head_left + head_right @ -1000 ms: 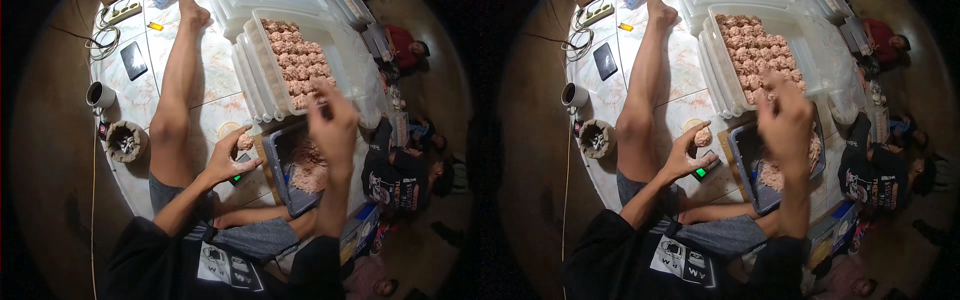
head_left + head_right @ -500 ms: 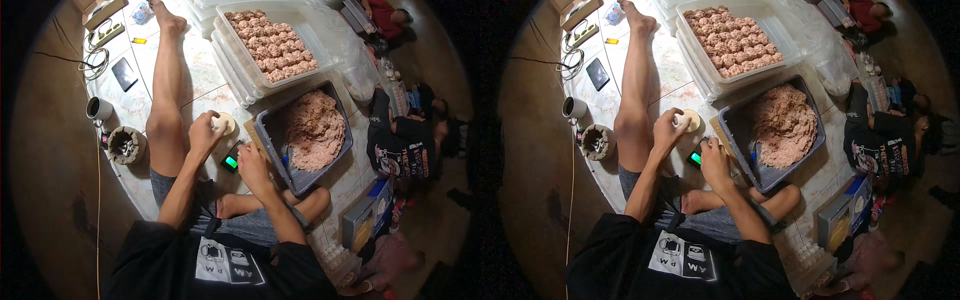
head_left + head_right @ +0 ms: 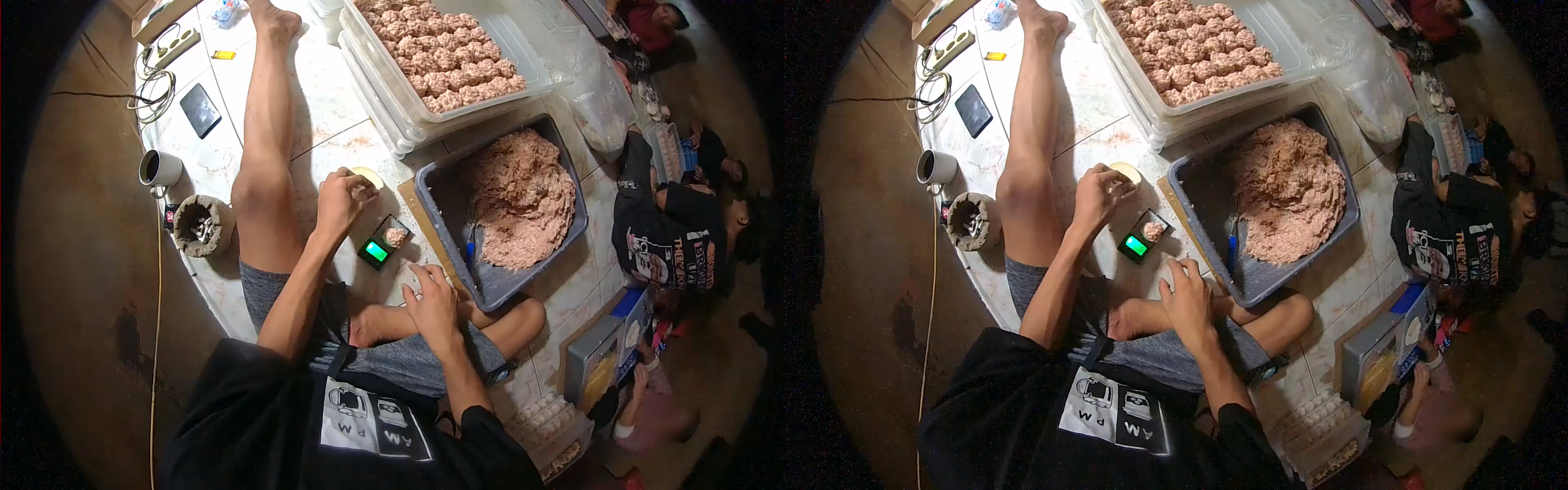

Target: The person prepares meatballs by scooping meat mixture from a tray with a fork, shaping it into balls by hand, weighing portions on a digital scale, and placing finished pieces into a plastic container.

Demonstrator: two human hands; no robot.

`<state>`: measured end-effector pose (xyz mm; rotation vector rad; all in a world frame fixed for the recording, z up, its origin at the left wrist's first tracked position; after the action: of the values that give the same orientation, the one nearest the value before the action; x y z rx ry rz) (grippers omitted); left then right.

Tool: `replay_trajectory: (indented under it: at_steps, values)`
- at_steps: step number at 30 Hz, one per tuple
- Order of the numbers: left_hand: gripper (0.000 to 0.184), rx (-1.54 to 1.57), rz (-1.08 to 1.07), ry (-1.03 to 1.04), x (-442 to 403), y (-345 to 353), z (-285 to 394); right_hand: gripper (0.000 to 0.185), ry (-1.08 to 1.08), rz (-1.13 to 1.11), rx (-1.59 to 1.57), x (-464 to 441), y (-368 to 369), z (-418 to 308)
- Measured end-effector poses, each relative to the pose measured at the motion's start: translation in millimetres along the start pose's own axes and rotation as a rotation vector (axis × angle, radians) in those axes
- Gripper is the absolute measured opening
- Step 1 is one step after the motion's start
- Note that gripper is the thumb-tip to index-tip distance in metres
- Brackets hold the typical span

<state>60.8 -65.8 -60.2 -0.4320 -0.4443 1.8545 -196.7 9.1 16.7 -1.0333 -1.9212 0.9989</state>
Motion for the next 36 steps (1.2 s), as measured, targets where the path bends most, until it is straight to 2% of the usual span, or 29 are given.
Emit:
replay_trajectory:
  at_steps: [2, 5, 7, 9, 11, 13, 16, 18, 19, 21, 22, 23, 24, 28, 31, 32, 35, 36]
  values:
    - [0.008, 0.107, 0.101, 0.05, -4.1, -7.8, 1.1, 0.046, -0.033, 0.042, -0.007, -4.1, -5.4, -6.0]
    - [0.015, 0.649, 0.226, -0.184, -8.4, -20.0, 5.7, 0.047, -0.109, 0.087, -0.019, -24.7, -17.7, -28.4]
    - [0.027, 1.196, 0.309, -0.336, -11.2, -26.4, 3.5, 0.049, -0.163, 0.037, 0.016, -41.6, -22.1, -44.4]
    - [0.035, 1.494, 0.124, -0.466, -10.5, -33.5, 10.4, 0.046, -0.19, 0.028, 0.088, -55.8, -12.4, -53.9]
    - [0.043, 1.371, 0.131, -0.521, -7.1, -26.1, 1.1, 0.041, -0.217, 0.043, 0.104, -74.1, 18.0, -41.2]
    - [0.04, 1.384, 0.062, -0.629, -0.4, -13.5, -19.9, 0.023, -0.269, 0.006, 0.195, -87.4, 39.8, -28.3]
    - [0.041, 1.315, 0.168, -0.602, 0.6, -22.2, -10.0, 0.018, -0.329, -0.039, 0.026, -96.7, -11.8, -51.8]
    - [0.037, 1.35, 0.209, -0.612, 0.0, -29.2, -4.8, 0.022, -0.313, 0.086, 0.0, -114.4, -93.9, -88.3]
    - [0.036, 1.401, 0.216, -0.63, 0.3, -33.2, -0.7, 0.023, -0.396, 0.264, 0.053, -128.1, -138.9, -109.6]
    - [0.034, 1.422, 0.166, -0.647, -0.2, -37.0, 14.3, 0.029, -0.473, 0.409, 0.159, -166.4, -208.7, -130.3]
    - [0.034, 1.422, 0.144, -0.633, 0.5, -34.0, 13.5, 0.035, -0.458, 0.457, 0.185, -193.4, -230.8, -134.7]
    - [0.035, 1.42, 0.123, -0.62, 1.8, -31.1, 11.4, 0.041, -0.336, 0.423, 0.15, -224.5, -248.2, -141.9]
    - [0.038, 1.404, 0.091, -0.638, 3.4, -25.8, 7.0, 0.055, -0.238, 0.365, 0.171, -260.2, -262.7, -143.5]
    - [0.034, 1.461, 0.126, -0.701, 6.3, -27.1, 12.4, 0.076, -0.078, 0.242, 0.269, -414.4, -273.7, -125.1]
    - [0.033, 1.463, 0.157, -0.687, 3.6, -35.5, 11.4, 0.08, 0.004, 0.115, 0.249, -499.8, -248.4, -92.5]
    - [0.032, 1.449, 0.17, -0.679, 3.0, -37.6, 11.3, 0.082, -0.037, 0.122, 0.253, -521.9, -238.5, -76.8]
    - [0.031, 1.428, 0.198, -0.662, 5.8, -37.1, 2.4, 0.086, -0.112, 0.183, 0.336, -527.8, -230.7, -76.4]
    - [0.031, 1.424, 0.203, -0.654, 6.4, -36.6, 0.3, 0.083, -0.074, 0.049, 0.336, -504.6, -235.8, -95.7]
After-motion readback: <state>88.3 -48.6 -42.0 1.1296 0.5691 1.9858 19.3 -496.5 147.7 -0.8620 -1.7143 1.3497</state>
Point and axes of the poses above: each hand's wrist, its own x-axis away from the middle knuckle, its own y-axis out of the palm, z = x × y, the point moved 4 cm from there along -x, towards the middle knuckle, and after that the axes turned 9 degrees about x, right-handed, at the moved point
